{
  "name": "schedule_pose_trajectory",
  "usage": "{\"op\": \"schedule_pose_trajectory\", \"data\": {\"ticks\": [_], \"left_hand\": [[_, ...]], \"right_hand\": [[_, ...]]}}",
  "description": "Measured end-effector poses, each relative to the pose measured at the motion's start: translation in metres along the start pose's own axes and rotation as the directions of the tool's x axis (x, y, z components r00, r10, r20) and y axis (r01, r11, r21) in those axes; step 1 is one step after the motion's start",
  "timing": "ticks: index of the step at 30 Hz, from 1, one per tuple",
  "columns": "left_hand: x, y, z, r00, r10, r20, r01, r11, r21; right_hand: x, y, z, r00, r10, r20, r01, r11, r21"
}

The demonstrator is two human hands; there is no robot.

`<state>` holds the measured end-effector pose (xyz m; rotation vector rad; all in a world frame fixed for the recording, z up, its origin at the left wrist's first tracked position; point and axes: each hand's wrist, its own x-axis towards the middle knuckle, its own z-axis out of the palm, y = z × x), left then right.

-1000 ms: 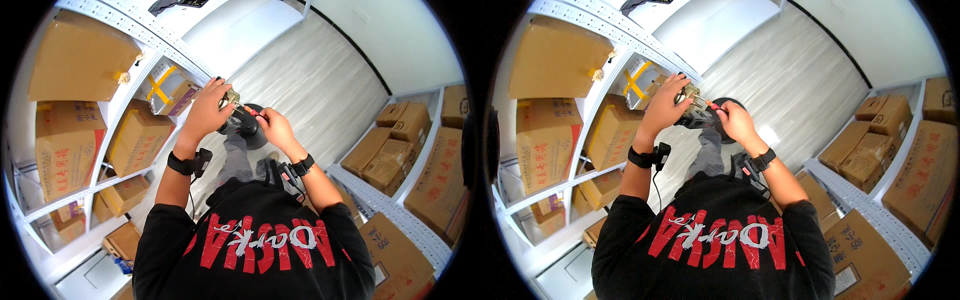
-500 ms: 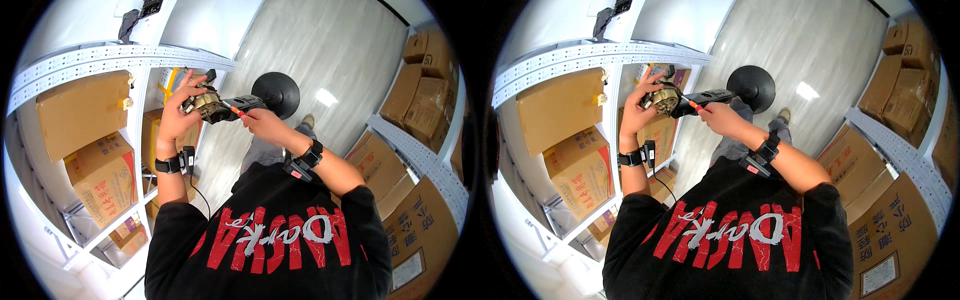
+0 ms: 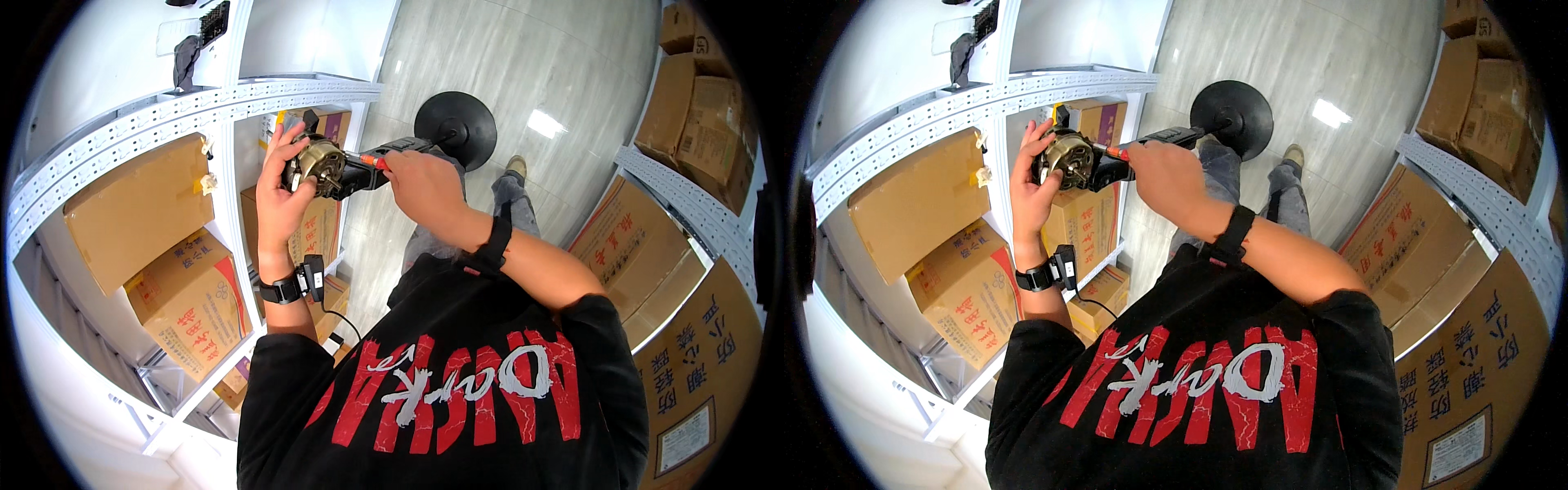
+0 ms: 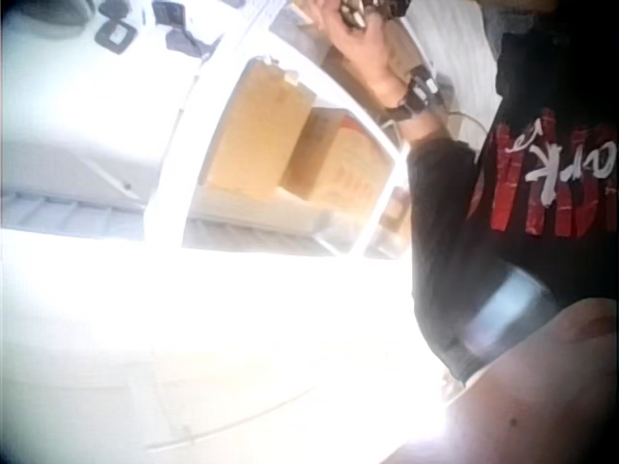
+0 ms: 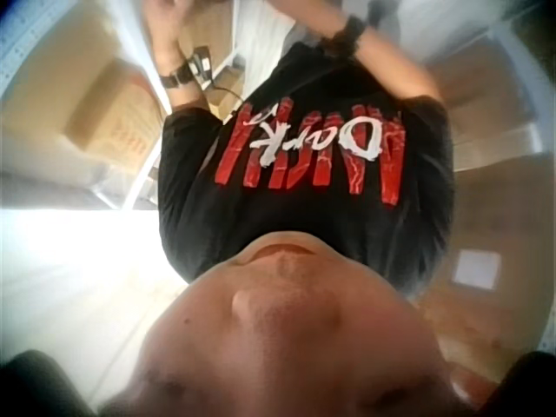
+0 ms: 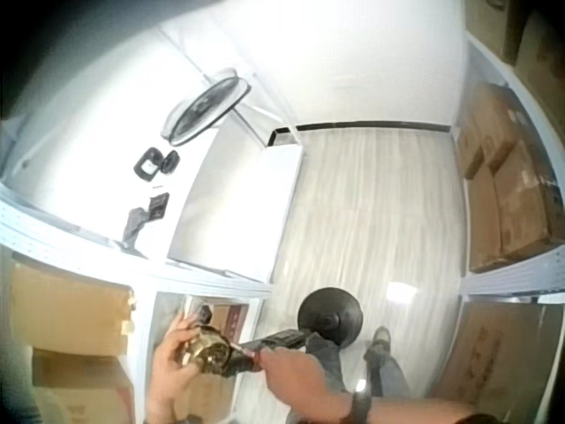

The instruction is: The person uses a screwdriver to adjust and tighten screws on a mechanical device held in a clamp. They rotate the device to access different sides and wipe it with a cloth during the process.

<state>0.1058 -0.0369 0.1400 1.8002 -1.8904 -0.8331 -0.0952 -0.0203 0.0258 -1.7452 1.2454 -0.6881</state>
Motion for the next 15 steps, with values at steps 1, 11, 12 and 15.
{"op": "schedule_pose_trajectory", "data": {"ticks": [1, 11, 12, 15], "left_hand": [[0.0, 0.002, 0.001, 1.0, -0.005, -0.01, 0.005, 1.0, 0.002], [0.006, 0.01, 0.006, 0.996, -0.03, -0.085, 0.039, 0.994, 0.104], [0.008, 0.009, 0.006, 0.996, -0.025, -0.084, 0.034, 0.993, 0.112], [0.006, 0.005, 0.003, 0.996, -0.025, -0.084, 0.034, 0.994, 0.105]], "right_hand": [[0.002, 0.003, 0.0, 0.999, -0.038, -0.029, 0.037, 0.999, -0.033], [0.017, 0.012, 0.004, 0.988, 0.089, 0.128, -0.109, 0.982, 0.156], [0.023, 0.013, -0.002, 0.971, 0.118, 0.21, -0.157, 0.97, 0.183], [0.037, 0.013, -0.018, 0.961, 0.068, 0.268, -0.093, 0.993, 0.079]]}}
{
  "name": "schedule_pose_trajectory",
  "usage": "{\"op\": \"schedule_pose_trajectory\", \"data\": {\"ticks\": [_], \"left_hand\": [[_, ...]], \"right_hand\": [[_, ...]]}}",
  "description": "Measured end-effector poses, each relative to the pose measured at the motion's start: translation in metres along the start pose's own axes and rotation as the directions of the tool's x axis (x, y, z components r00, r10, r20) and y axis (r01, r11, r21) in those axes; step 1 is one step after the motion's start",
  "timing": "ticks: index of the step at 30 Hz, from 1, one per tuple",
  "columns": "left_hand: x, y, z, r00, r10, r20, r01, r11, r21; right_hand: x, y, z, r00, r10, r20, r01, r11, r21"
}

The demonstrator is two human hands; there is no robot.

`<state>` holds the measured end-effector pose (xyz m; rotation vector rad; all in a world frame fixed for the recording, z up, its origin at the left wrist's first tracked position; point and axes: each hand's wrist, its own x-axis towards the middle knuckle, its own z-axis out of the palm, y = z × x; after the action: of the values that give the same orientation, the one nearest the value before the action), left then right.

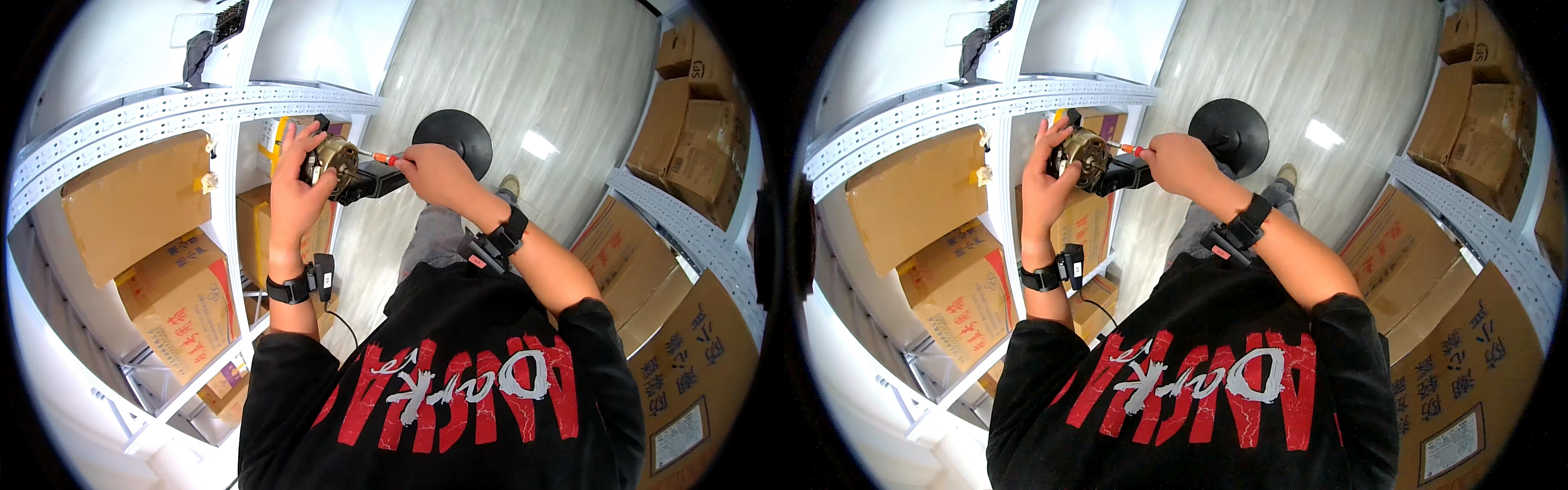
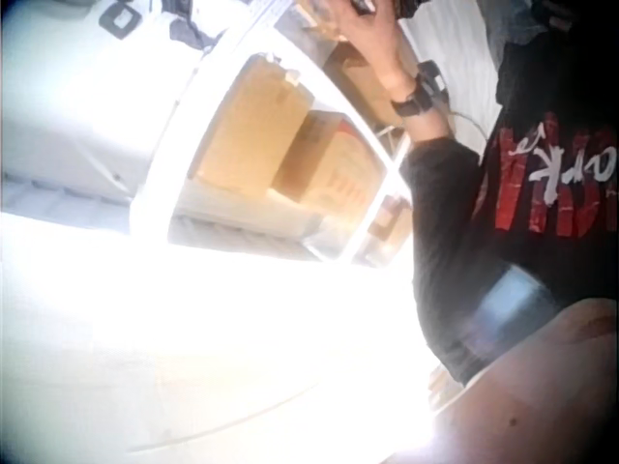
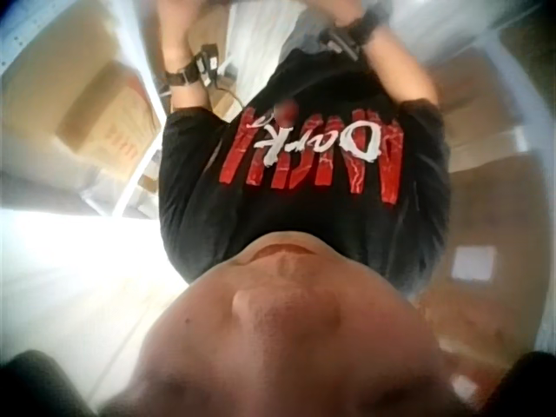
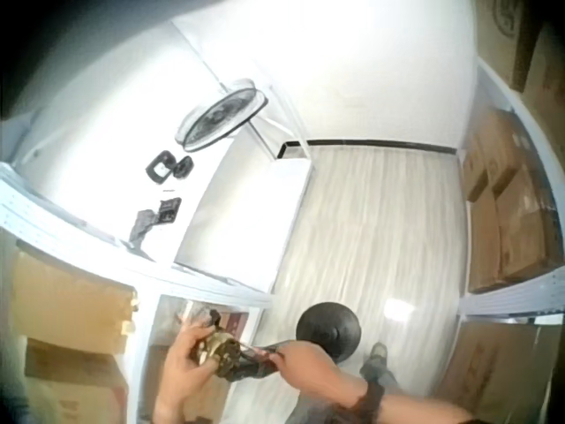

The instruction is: The person uses a screwdriver to adjust and tighten screws on a mechanical device held in a clamp. They rotate the device to access different sides and wipe it with a cloth during the process.

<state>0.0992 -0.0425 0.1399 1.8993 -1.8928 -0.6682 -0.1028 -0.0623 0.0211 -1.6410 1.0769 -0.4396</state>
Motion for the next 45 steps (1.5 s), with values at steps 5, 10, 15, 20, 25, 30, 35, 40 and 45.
{"op": "schedule_pose_trajectory", "data": {"ticks": [5, 10, 15, 20, 25, 30, 35, 40, 45], "left_hand": [[-0.006, 0.001, 0.001, 0.998, -0.01, -0.055, 0.009, 1.0, -0.021], [-0.007, -0.001, 0.002, 0.997, -0.005, -0.081, -0.002, 0.997, -0.082], [-0.007, -0.009, 0.005, 0.99, 0.039, -0.138, -0.049, 0.996, -0.069], [-0.004, -0.014, 0.002, 0.975, 0.147, -0.167, -0.168, 0.978, -0.12], [-0.002, -0.014, -0.001, 0.958, 0.218, -0.185, -0.251, 0.951, -0.178], [0.009, -0.032, -0.006, 0.942, 0.317, -0.106, -0.334, 0.887, -0.319], [0.01, -0.037, -0.01, 0.929, 0.352, -0.113, -0.369, 0.869, -0.329], [0.011, -0.04, -0.002, 0.915, 0.365, -0.173, -0.403, 0.864, -0.302], [0.009, -0.038, 0.001, 0.911, 0.355, -0.213, -0.404, 0.871, -0.28]], "right_hand": [[-0.005, -0.011, 0.007, 0.988, -0.114, -0.104, 0.094, 0.978, -0.186], [-0.009, -0.006, 0.012, 0.899, -0.38, -0.218, 0.279, 0.881, -0.383], [-0.002, -0.003, 0.007, 0.896, -0.404, -0.186, 0.318, 0.874, -0.367], [-0.002, -0.011, -0.008, 0.961, 0.08, 0.266, -0.161, 0.941, 0.298], [0.011, -0.02, -0.023, 0.502, 0.051, 0.864, -0.82, 0.346, 0.456], [0.009, -0.004, -0.004, 0.428, -0.11, 0.897, -0.874, 0.203, 0.442], [0.005, 0.009, 0.025, 0.459, -0.266, 0.848, -0.834, 0.2, 0.514], [-0.006, -0.002, 0.039, 0.554, -0.22, 0.803, -0.777, 0.208, 0.594], [0.004, 0.004, 0.043, 0.493, -0.1, 0.865, -0.848, 0.168, 0.503]]}}
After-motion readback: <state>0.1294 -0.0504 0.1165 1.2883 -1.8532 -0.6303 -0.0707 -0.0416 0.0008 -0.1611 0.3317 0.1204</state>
